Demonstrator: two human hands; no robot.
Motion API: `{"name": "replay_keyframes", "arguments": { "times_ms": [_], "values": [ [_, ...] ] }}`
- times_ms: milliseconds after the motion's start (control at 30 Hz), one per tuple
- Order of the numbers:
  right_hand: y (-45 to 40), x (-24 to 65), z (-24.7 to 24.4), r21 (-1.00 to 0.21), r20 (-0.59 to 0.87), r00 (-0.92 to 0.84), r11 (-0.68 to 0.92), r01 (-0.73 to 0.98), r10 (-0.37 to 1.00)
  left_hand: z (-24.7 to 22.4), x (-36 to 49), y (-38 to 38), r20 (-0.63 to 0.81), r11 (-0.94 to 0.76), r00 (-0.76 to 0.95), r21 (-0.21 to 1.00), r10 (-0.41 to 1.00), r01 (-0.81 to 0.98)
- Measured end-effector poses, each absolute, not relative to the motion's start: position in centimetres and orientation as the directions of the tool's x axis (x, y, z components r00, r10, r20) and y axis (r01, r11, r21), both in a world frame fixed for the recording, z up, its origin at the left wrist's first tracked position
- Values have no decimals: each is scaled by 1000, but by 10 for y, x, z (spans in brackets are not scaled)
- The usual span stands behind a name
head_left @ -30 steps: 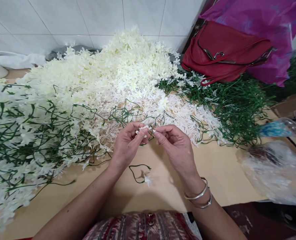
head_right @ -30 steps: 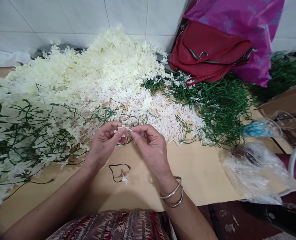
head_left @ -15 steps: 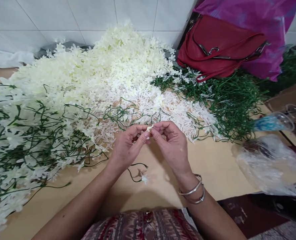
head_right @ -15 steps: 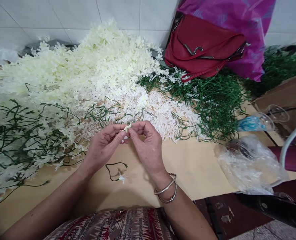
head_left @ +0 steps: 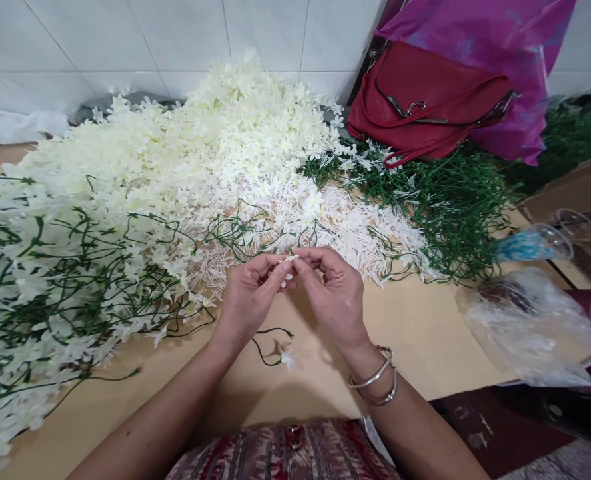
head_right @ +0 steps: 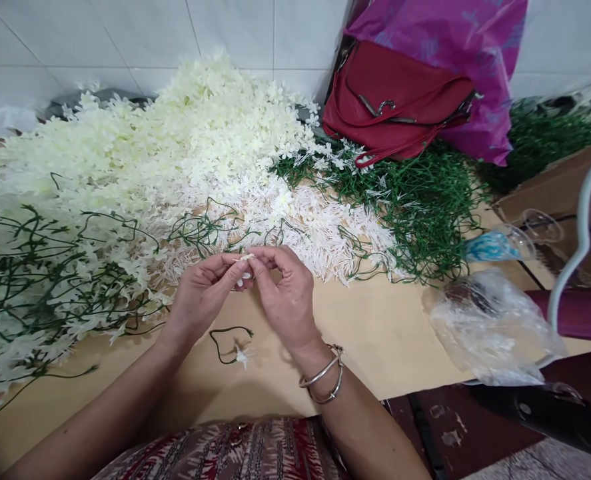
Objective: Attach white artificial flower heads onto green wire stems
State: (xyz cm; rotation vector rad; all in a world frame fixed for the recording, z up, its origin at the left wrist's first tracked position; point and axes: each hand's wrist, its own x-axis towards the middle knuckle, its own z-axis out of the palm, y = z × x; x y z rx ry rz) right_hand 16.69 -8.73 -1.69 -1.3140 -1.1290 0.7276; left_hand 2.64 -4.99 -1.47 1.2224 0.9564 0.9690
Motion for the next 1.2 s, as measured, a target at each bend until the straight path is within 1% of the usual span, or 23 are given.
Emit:
{"name": "replay_keyframes", "arguments": {
  "times_ms": [100, 200, 300, 400, 533, 600, 633, 667, 733, 800, 833, 867, 933, 1000, 1033, 1133, 1200],
  "values": [
    [-87, 163, -19, -975, 195, 334, 146, 167, 922, -18, 27, -53, -10, 9, 237, 1000, 972, 4],
    [-87, 160, -19, -965, 217, 314, 155, 211, 924, -16, 28, -56, 60, -79, 208, 993, 976, 84],
    [-88, 159, -17, -950, 258, 341, 174, 259, 904, -11, 30, -58, 76, -94, 227, 993, 971, 71],
    [-89, 159, -17, -951, 272, 381, 187, 247, 884, -8, 31, -60, 96, -119, 249, 990, 964, 80],
    [-87, 164, -15, -940, 322, 383, 244, 238, 866, -11, 28, -59, 134, -173, 267, 977, 954, 126],
    [-85, 168, -14, -929, 350, 402, 257, 268, 846, -12, 25, -55, 176, -215, 245, 966, 953, 145],
    [-84, 170, -14, -930, 349, 415, 255, 266, 840, -12, 23, -53, 221, -260, 226, 952, 949, 162],
    [-83, 173, -14, -939, 328, 428, 244, 241, 842, -10, 21, -51, 277, -317, 210, 929, 938, 190],
    [-82, 178, -15, -969, 247, 432, 206, 140, 868, -3, 17, -47, 395, -434, 188, 861, 899, 265],
    [-82, 182, -16, -984, 175, 421, 168, 54, 890, 6, 11, -46, 471, -504, 180, 792, 864, 344],
    [-83, 183, -16, -986, 162, 421, 160, 39, 893, 10, 7, -48, 492, -528, 196, 759, 848, 380],
    [-84, 184, -16, -986, 165, 424, 164, 40, 890, 14, 3, -50, 494, -549, 240, 729, 835, 409],
    [-85, 186, -16, -980, 196, 442, 190, 60, 875, 19, -8, -59, 442, -593, 406, 684, 800, 425],
    [-85, 188, -14, -974, 226, 467, 216, 75, 855, 18, -20, -71, 319, -616, 596, 679, 737, 399],
    [-86, 189, -13, -971, 235, 477, 225, 79, 847, 16, -25, -77, 251, -613, 663, 686, 705, 392],
    [-86, 189, -12, -966, 255, 485, 246, 83, 837, 7, -36, -94, 128, -593, 754, 706, 645, 388],
    [-85, 189, -12, -964, 261, 474, 249, 89, 841, -1, -38, -101, 111, -608, 774, 692, 623, 390]
  ]
}}
